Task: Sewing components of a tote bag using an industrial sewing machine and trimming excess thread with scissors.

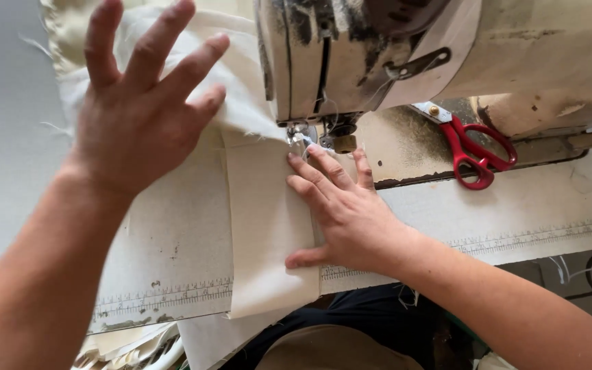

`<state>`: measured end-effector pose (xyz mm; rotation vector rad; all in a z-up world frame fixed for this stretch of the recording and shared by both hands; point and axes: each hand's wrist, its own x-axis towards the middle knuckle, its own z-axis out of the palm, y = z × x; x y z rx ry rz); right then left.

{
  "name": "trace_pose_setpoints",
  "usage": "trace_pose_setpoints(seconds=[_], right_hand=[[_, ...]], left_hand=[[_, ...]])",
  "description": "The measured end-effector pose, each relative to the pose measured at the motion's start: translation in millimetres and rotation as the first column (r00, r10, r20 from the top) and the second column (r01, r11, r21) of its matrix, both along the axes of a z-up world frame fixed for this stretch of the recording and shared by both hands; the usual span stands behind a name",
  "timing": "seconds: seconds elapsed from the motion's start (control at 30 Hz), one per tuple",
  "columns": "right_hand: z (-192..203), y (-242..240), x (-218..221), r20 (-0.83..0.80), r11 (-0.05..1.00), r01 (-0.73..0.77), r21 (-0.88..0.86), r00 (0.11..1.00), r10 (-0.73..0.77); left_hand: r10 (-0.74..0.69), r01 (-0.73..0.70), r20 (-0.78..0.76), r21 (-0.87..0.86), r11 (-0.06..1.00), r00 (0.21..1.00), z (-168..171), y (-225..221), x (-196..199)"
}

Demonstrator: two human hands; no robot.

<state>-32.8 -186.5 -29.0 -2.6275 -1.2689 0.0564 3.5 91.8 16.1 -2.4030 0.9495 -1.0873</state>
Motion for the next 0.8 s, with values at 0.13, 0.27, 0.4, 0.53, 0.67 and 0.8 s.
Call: trace_pose_setpoints(seconds=[0.13,0.27,0.4,0.53,0.67,0.8], right_hand=[[1.6,-1.6,-2.5,0.065,1.0,-0.008,0.027,0.998,0.006],[4.5,-1.0,-2.3,0.057,0.998,-0.029,0.058,0.998,0.026],[1.2,-2.0,-3.3,0.072,0.998,-0.012,0.058,0.997,0.007],[2.3,0.3,0.3,0.122,1.0,0.0,0.0,0.992,0.0],[14.7,8.2,3.9,0.051,0.99,-0.041,-0.134,0.998,0.048],[14.8,14.8,13.2,-0.103,0.995,-0.054,-0.088,0.994,0.045]], left_hand=[[-0.083,0.116,-0.234,0.133,0.984,0.969,23.2,-37.1,-15.1],[0.05,-0.117,-0.546,-0.089,0.989,0.836,21.9,-83.3,-41.7],[0.181,-0.443,-0.652,-0.263,0.857,0.737,-25.5,-102.9,-62.1],[-0.005,-0.5,-0.698,-0.518,0.694,0.716,-26.4,-68.4,-25.9],[-0.036,-0.676,-0.921,-0.31,0.668,0.387,6.0,-69.4,-9.6],[0.14,-0.556,-0.855,-0.193,0.808,0.5,3.7,-64.1,3.9]])
